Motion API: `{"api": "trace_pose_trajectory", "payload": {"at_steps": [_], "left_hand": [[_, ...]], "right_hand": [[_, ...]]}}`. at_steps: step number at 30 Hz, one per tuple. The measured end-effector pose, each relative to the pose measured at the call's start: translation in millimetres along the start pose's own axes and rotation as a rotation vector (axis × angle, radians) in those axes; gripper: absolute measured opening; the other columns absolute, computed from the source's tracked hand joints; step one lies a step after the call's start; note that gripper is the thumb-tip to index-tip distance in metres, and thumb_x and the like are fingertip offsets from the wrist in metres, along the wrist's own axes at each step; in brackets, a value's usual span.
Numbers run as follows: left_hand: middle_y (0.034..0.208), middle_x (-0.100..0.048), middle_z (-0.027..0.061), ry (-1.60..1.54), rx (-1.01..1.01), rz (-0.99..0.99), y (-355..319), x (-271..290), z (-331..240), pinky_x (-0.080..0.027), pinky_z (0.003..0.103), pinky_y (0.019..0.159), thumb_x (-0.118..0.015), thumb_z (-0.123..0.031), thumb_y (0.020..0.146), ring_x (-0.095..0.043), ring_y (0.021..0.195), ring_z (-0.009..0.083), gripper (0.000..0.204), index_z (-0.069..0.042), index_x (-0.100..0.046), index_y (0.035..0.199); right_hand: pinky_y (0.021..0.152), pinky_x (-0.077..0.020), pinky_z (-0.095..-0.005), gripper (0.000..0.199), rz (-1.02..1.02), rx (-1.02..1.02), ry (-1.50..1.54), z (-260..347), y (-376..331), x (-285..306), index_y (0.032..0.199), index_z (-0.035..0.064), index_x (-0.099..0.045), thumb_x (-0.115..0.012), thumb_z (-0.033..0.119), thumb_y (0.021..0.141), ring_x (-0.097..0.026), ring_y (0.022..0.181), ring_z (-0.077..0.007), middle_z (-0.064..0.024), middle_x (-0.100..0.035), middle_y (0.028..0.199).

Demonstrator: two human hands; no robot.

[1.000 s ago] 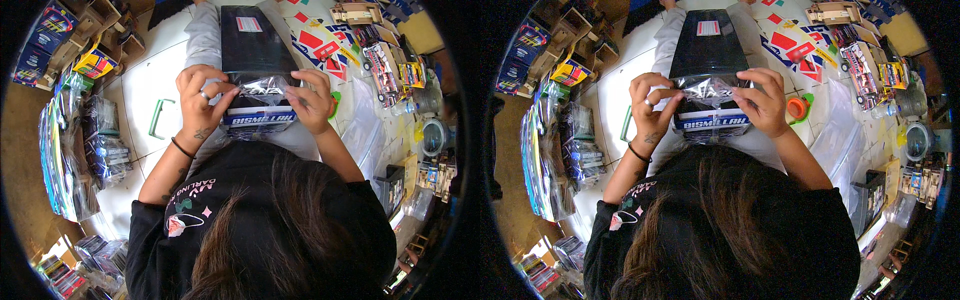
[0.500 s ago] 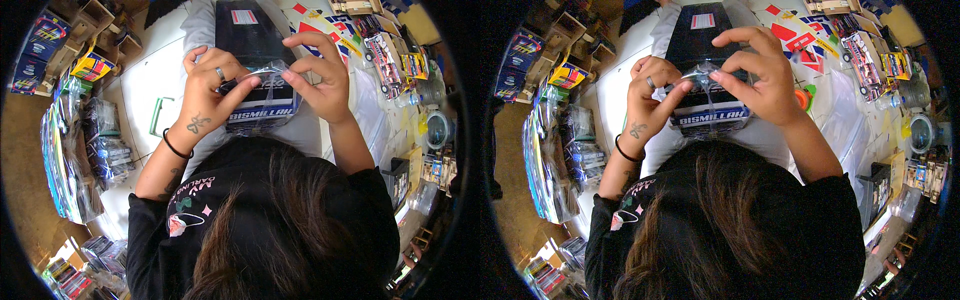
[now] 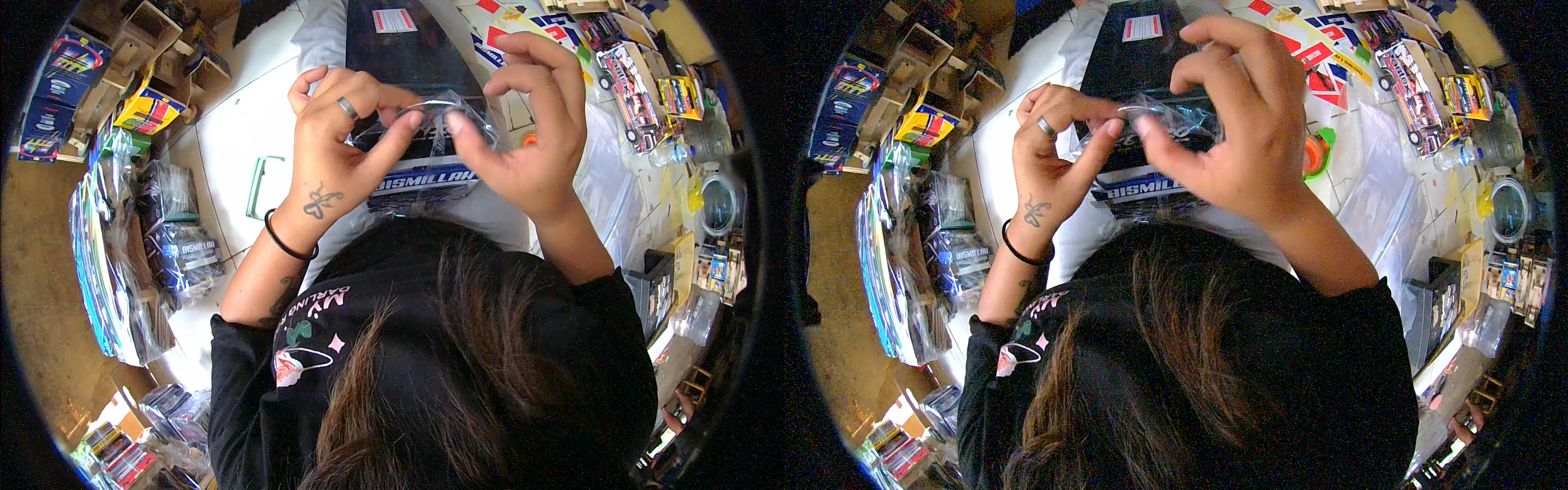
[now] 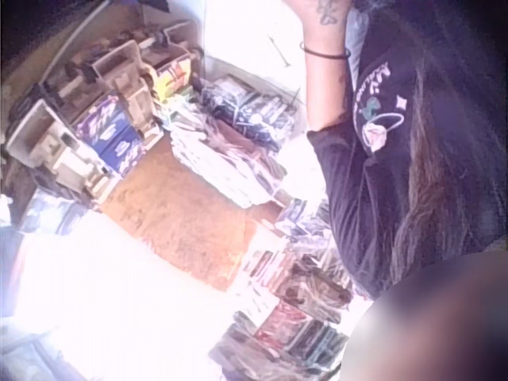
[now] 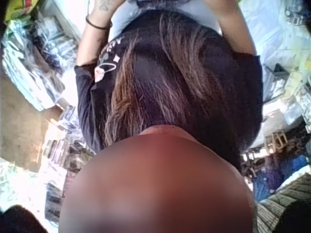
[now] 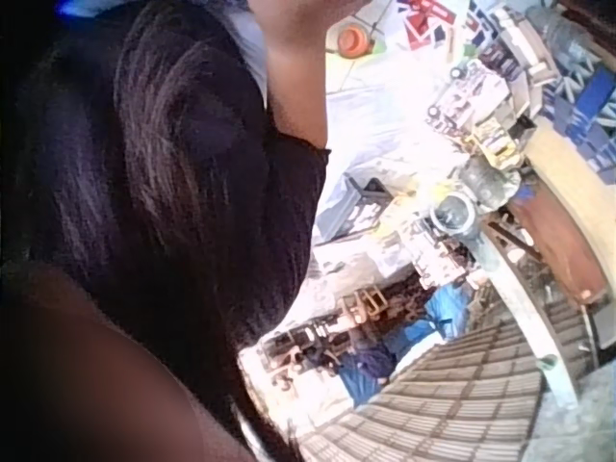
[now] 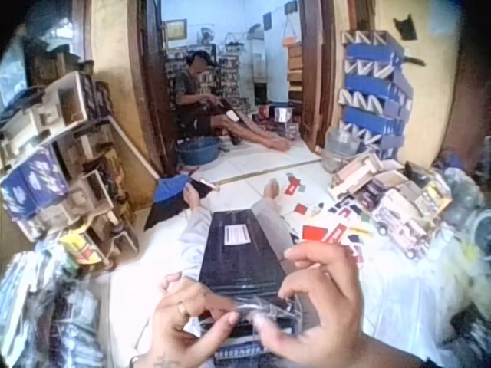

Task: The person wraps a toy car box in clear plastic film, seals it with tape, and then cuts a red sticker with scissors. The person handles the box, plastic wrap, tape dispenser, and scissors while sitting on the floor.

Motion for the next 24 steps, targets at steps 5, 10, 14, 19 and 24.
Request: {"api": "trace_pose_trajectory", "payload": {"at_steps": [5, 10, 14, 19, 24], "left_hand": [[0.068, -0.056, -0.0053, 0.081, -0.096, -0.049, 2.7, 0.3, -8.7, -0.025, 0.037, 0.093, -0.076, -0.016, 0.069, -0.055, 0.074, 0.0132, 0.01, -0.015, -0.069, 0.077], [0.071, -0.056, -0.0065, 0.262, -0.199, -0.152, 1.2, 1.8, -20.8, -0.022, 0.042, 0.094, -0.076, -0.017, 0.067, -0.055, 0.075, 0.0121, 0.011, -0.017, -0.069, 0.075], [0.072, -0.055, -0.0067, 0.345, -0.268, -0.22, -2.1, -0.6, -27.2, -0.021, 0.044, 0.094, -0.076, -0.018, 0.065, -0.055, 0.076, 0.0112, 0.012, -0.019, -0.069, 0.075], [0.072, -0.055, -0.0067, 0.354, -0.305, -0.256, -2.4, -1.7, -29.0, -0.02, 0.045, 0.094, -0.076, -0.018, 0.065, -0.055, 0.075, 0.0113, 0.013, -0.019, -0.069, 0.076], [0.073, -0.059, -0.0048, 0.136, -0.16, -0.133, -1.9, 2.1, -17.2, -0.025, 0.039, 0.092, -0.074, -0.014, 0.071, -0.056, 0.077, 0.0127, 0.009, -0.015, -0.069, 0.079]], "right_hand": [[0.085, -0.0447, -0.0353, 0.026, 0.106, -0.01, -0.093, 9.7, 2.5, 2.7, 0.073, 0.0063, -0.06, -0.081, 0.014, 0.06, -0.055, 0.098, -0.0275, -0.013, -0.055, 0.113], [0.085, -0.0423, -0.035, 0.019, 0.128, 0.14, -0.289, 5.6, 10.8, 3.1, 0.072, 0.0069, -0.06, -0.075, 0.01, 0.061, -0.054, 0.099, -0.0271, -0.0129, -0.057, 0.113], [0.087, -0.0403, -0.0348, 0.015, 0.136, 0.11, -0.252, 8.4, 9.6, 5.5, 0.072, 0.0064, -0.06, -0.072, 0.01, 0.063, -0.053, 0.101, -0.026, -0.0132, -0.056, 0.116], [0.091, -0.0378, -0.0345, 0.011, 0.145, 0.084, -0.161, 11.8, 11.4, 7.7, 0.072, 0.0059, -0.06, -0.069, 0.01, 0.066, -0.051, 0.104, -0.0247, -0.0136, -0.055, 0.12], [0.094, -0.0353, -0.0342, 0.007, 0.178, -0.026, 0.173, -2.3, 10.1, 3.7, 0.072, 0.0053, -0.061, -0.065, 0.009, 0.069, -0.049, 0.106, -0.0234, -0.0139, -0.054, 0.123]]}}
Point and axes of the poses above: each hand's wrist, its own y-axis towards the middle knuckle, its own x-axis out of the back of the hand, z = x × y, the point moved 4 cm from there along y, towards the middle knuckle
